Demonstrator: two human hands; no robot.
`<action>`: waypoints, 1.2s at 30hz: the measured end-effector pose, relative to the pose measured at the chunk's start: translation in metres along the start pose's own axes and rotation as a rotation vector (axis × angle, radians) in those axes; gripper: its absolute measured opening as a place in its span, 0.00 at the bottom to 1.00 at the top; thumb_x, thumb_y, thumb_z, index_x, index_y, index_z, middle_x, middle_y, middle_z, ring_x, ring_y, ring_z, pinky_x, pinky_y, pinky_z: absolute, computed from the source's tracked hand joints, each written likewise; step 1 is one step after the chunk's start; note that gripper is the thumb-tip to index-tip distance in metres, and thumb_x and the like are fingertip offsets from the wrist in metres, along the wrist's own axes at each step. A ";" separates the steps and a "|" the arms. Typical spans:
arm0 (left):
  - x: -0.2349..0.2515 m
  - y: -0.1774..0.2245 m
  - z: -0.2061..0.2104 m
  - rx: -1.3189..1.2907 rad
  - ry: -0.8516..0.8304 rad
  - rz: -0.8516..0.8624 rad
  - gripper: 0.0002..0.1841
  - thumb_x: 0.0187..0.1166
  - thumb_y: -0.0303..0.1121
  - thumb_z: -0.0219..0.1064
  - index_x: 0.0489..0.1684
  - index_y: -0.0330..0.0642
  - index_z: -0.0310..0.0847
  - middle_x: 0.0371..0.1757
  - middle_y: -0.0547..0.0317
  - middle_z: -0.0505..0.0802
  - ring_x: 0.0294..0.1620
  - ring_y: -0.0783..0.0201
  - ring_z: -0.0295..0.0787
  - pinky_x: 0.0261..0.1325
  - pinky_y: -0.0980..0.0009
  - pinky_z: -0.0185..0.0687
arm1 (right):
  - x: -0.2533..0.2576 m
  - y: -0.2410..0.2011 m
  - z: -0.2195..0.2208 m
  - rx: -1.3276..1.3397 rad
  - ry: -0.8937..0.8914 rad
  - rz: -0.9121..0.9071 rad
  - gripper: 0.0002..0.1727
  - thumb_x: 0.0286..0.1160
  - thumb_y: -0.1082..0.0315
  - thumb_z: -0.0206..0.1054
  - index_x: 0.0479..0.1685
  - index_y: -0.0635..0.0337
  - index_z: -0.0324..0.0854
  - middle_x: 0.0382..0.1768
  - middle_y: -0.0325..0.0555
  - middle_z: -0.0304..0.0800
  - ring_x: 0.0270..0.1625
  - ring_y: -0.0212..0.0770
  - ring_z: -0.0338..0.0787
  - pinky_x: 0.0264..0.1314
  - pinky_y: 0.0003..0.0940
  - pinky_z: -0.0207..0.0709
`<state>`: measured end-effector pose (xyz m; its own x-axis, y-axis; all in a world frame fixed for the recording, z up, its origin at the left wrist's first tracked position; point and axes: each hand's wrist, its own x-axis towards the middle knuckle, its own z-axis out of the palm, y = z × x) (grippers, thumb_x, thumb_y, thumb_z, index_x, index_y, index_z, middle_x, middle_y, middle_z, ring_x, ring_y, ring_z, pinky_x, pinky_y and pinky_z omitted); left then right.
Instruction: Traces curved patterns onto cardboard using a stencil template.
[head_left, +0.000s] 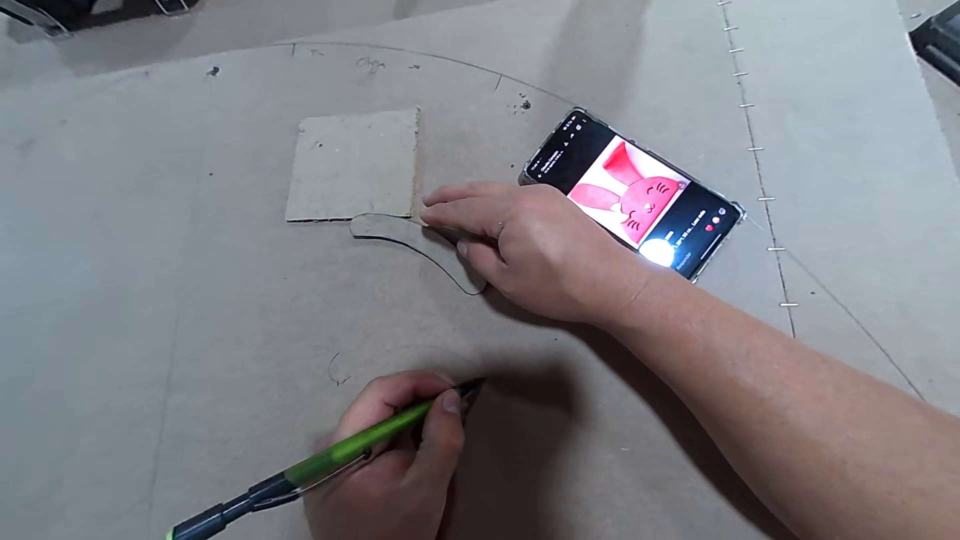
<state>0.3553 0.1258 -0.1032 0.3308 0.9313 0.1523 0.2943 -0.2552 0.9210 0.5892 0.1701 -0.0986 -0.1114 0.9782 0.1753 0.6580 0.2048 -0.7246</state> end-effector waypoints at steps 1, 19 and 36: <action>0.000 0.001 0.001 0.003 0.007 -0.007 0.03 0.70 0.28 0.71 0.36 0.42 0.86 0.26 0.66 0.92 0.21 0.70 0.89 0.22 0.75 0.87 | 0.000 0.000 0.000 0.002 -0.001 0.001 0.21 0.87 0.67 0.58 0.75 0.47 0.85 0.78 0.32 0.82 0.78 0.28 0.80 0.80 0.31 0.74; -0.005 -0.012 -0.031 -0.053 0.651 -0.181 0.04 0.79 0.23 0.62 0.42 0.33 0.81 0.26 0.55 0.91 0.20 0.65 0.89 0.21 0.73 0.88 | 0.010 0.007 0.004 0.062 0.179 0.026 0.17 0.87 0.63 0.58 0.63 0.41 0.91 0.67 0.26 0.90 0.69 0.21 0.86 0.72 0.27 0.82; 0.005 0.011 0.027 0.097 0.923 -0.273 0.01 0.73 0.20 0.66 0.35 0.34 0.81 0.27 0.56 0.93 0.20 0.68 0.90 0.22 0.75 0.89 | 0.017 0.001 0.005 0.125 0.195 0.097 0.17 0.83 0.62 0.58 0.56 0.41 0.93 0.59 0.25 0.93 0.62 0.23 0.89 0.62 0.25 0.85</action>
<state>0.3847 0.1200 -0.1017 -0.5826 0.7884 0.1973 0.3433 0.0186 0.9391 0.5843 0.1870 -0.1002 0.1017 0.9709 0.2170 0.5598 0.1245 -0.8192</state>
